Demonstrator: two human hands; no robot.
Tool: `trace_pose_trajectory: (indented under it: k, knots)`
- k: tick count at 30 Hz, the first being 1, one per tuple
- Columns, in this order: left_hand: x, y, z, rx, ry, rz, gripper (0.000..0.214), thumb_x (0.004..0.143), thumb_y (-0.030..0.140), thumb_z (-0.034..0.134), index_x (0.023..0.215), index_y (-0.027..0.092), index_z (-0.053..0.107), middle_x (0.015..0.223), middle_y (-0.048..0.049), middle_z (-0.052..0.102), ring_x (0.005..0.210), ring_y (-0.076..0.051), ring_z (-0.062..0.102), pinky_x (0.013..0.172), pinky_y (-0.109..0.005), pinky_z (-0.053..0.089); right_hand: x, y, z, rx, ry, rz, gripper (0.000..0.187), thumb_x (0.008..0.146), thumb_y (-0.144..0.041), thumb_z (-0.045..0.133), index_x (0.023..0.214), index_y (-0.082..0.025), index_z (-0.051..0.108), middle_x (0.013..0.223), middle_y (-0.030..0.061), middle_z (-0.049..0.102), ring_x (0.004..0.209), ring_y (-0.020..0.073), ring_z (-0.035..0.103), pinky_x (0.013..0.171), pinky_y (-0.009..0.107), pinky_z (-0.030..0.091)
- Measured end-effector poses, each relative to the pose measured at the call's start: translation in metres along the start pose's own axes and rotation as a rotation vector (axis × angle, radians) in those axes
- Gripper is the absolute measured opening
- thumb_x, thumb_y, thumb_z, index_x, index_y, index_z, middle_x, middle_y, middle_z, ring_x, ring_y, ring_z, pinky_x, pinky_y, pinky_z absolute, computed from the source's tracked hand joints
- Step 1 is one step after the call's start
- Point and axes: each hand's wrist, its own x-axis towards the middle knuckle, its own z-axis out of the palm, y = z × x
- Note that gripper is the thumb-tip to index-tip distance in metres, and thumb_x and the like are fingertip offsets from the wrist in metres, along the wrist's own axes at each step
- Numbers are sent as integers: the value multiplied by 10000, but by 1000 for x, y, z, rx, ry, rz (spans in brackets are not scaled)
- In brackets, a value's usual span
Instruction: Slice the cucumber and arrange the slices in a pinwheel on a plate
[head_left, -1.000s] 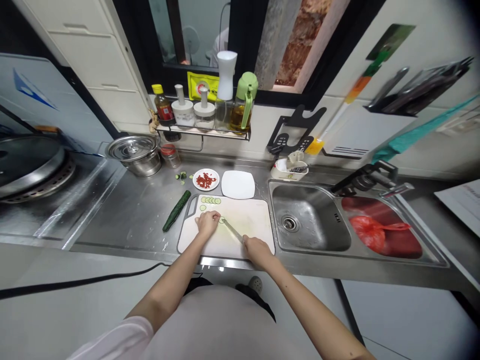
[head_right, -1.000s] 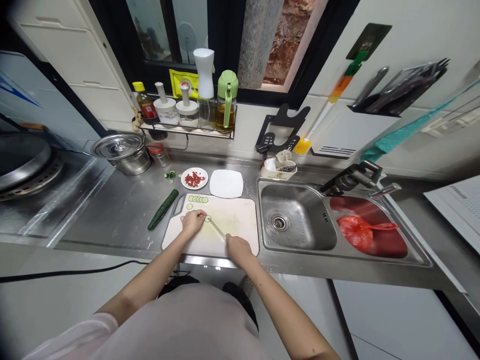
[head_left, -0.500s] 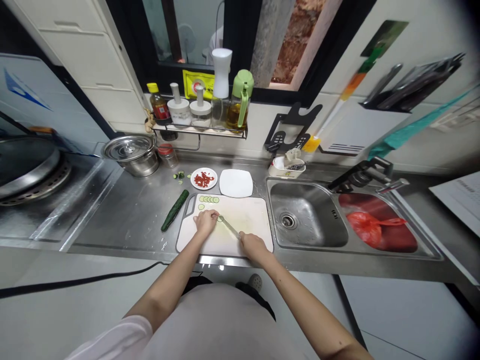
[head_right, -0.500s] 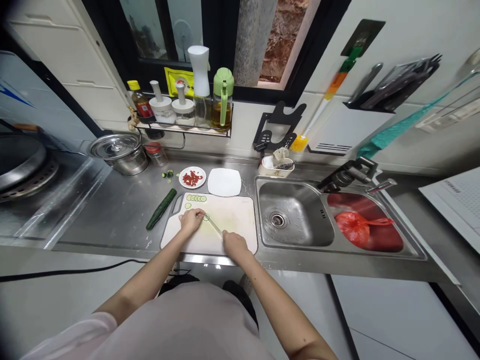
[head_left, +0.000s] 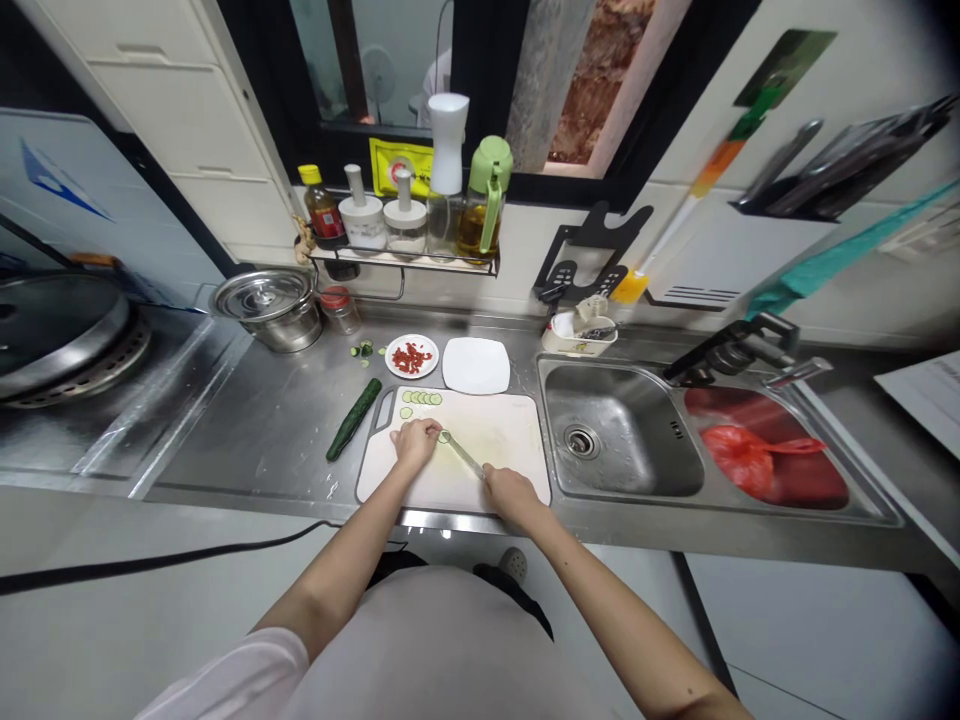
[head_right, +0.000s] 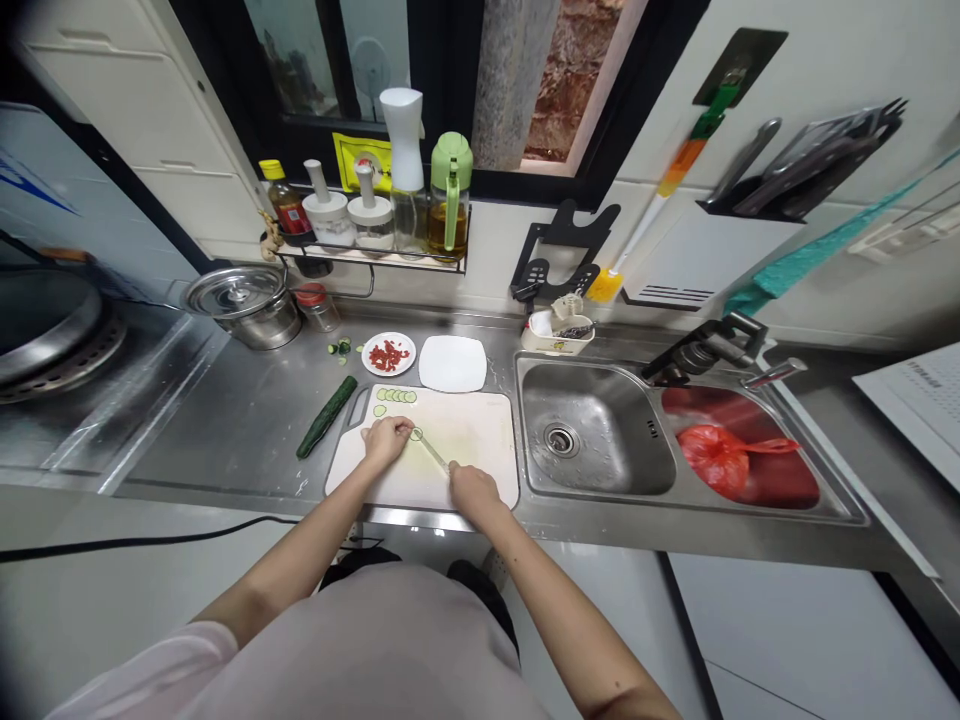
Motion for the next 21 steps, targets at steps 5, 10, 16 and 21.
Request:
trace_pose_trajectory:
  k: [5,10,16,21]
  knots:
    - [1,-2,1,-6,2,6,244,852,301,506,934,349,731,1035,-15,714,1072,-254,567,890,-410,309,2,-1,0,21,-6,5,310,931,-149,335,1164,-141,539,1010,167,684,967,245,652,729,304,437]
    - [2,-2,1,-16,-3,8,237,838,291,517,920,349,732,1021,-10,716,1058,-253,572,885,-409,309,-1,3,5,19,4,-3,306,932,-152,333,1161,-138,537,1009,171,681,972,249,648,741,311,433]
    - [1,0,-1,-28,-13,-2,233,830,281,525,914,345,732,1007,-8,719,1058,-249,567,879,-407,308,-5,8,6,6,-17,0,287,945,-177,329,1144,-151,536,1020,158,681,976,253,647,745,313,428]
    - [0,2,-4,-17,-17,-5,232,843,284,516,918,336,730,1004,-18,721,1059,-249,564,874,-404,311,-2,2,1,13,-20,2,276,941,-160,336,1133,-147,534,1019,165,681,967,252,649,734,313,428]
